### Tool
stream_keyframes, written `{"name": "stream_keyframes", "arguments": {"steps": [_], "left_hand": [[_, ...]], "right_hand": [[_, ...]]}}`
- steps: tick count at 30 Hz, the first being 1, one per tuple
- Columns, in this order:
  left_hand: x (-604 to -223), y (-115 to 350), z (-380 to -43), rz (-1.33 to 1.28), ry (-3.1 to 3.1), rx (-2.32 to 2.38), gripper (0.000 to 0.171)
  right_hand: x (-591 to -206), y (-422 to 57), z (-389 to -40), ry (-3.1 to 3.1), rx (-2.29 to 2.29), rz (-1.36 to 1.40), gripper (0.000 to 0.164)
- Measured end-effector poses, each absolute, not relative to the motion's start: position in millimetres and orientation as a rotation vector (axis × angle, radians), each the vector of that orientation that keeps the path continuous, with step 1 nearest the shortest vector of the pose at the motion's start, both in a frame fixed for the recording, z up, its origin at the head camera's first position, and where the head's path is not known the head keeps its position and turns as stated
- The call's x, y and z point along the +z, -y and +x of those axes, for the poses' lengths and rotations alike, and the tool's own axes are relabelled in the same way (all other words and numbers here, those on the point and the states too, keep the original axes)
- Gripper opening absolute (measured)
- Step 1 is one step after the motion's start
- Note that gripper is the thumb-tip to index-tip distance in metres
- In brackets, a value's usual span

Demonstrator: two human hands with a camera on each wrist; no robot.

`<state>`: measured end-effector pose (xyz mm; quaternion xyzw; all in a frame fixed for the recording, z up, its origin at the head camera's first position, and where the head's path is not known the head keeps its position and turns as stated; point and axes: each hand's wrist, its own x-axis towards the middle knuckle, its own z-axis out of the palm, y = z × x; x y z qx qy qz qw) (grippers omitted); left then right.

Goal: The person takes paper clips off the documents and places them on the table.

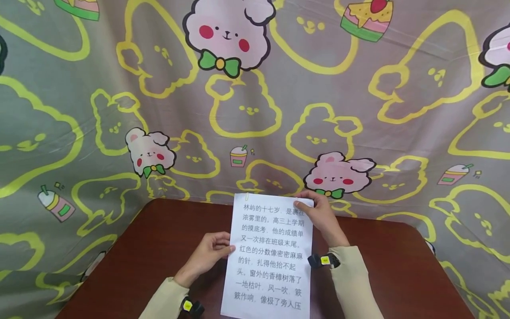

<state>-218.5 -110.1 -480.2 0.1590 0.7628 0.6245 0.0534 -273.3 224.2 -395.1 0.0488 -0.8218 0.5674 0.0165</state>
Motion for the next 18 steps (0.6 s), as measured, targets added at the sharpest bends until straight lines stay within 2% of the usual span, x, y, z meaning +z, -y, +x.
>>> {"name": "stream_keyframes", "arguments": {"steps": [18], "left_hand": [[-480.2,112.1,-218.9,0.462,-2.318,1.896,0.022]], "right_hand": [[-393.5,-220.6,-276.1,2.529,1.779,0.128,0.036]]}}
